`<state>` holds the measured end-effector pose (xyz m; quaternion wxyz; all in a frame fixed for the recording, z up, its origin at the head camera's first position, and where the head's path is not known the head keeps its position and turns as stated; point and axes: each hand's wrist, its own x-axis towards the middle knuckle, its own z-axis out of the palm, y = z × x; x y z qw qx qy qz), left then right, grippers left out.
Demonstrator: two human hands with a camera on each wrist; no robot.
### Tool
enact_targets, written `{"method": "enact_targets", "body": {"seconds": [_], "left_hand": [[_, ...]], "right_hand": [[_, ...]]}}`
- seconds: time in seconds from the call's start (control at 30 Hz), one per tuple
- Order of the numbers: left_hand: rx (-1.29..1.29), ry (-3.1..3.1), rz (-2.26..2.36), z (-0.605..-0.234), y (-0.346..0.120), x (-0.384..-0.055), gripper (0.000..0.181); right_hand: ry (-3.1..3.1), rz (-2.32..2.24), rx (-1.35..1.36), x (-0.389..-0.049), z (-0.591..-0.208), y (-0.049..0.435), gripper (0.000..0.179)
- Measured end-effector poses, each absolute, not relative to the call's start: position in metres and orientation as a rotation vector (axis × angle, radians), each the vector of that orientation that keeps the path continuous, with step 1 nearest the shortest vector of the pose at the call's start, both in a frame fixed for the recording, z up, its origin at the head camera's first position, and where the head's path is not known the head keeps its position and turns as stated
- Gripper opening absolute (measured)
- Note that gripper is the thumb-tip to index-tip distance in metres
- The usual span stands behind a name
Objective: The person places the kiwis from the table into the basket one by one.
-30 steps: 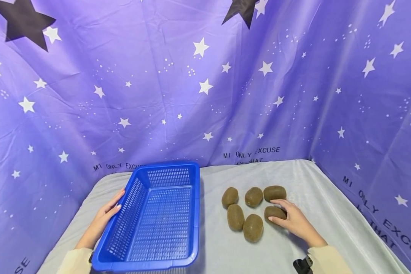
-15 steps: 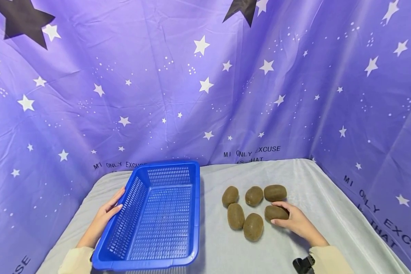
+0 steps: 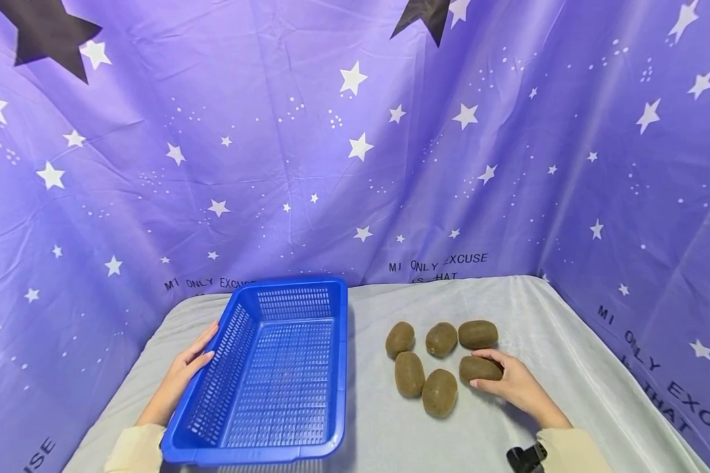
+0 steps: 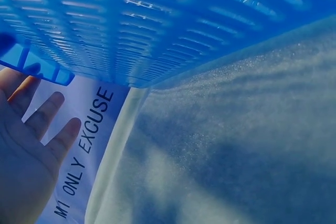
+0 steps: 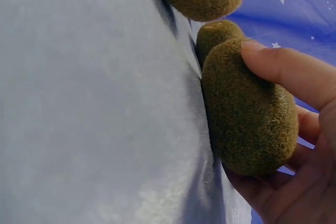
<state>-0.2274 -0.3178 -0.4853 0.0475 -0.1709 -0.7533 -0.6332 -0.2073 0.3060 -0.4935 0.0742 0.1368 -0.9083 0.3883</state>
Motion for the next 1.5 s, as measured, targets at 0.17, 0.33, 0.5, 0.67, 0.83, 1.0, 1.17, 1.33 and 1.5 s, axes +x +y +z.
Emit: {"method": "enact_targets", "body": {"seconds": [0.17,0.33,0.5,0.67,0.83,1.0,1.17,1.33,1.5], "left_hand": [[-0.505,-2.286,-1.944,-0.484,-0.316,-0.227,0.051],[-0.504,-2.259,-1.933,-0.484,-0.314,-0.227,0.05],[-0.527,-2.221,-1.926,-0.486,-0.313,-0.227,0.049],[-0.551,-2.189,-1.927,-0.487,-0.312,-0.226,0.049],[-0.555,-2.155,-1.962,-0.488,-0.31,-0.226,0.049],[-0.553,-2.144,-1.995,-0.489,-0.309,-0.225,0.049],[-0.551,-2.141,-2.003,-0.49,-0.308,-0.226,0.049],[-0.516,-2.14,-2.052,-0.488,-0.308,-0.224,0.05],[-0.532,-2.138,-2.036,-0.487,-0.307,-0.223,0.05]], "right_hand": [[-2.671,1.166,0.431,-0.205,-0.491,0.306,0.048],[-2.642,1.176,0.45,-0.204,-0.489,0.304,0.047],[-2.658,1.166,0.457,-0.203,-0.484,0.297,0.048],[-2.671,1.151,0.464,-0.203,-0.476,0.288,0.049],[-2.667,1.172,0.478,-0.204,-0.471,0.28,0.048],[-2.662,1.201,0.489,-0.206,-0.47,0.275,0.046],[-2.666,1.209,0.48,-0.207,-0.466,0.273,0.048],[-2.646,1.249,0.519,-0.212,-0.46,0.266,0.048],[-2.596,1.307,0.614,-0.224,-0.453,0.254,0.046]]}}
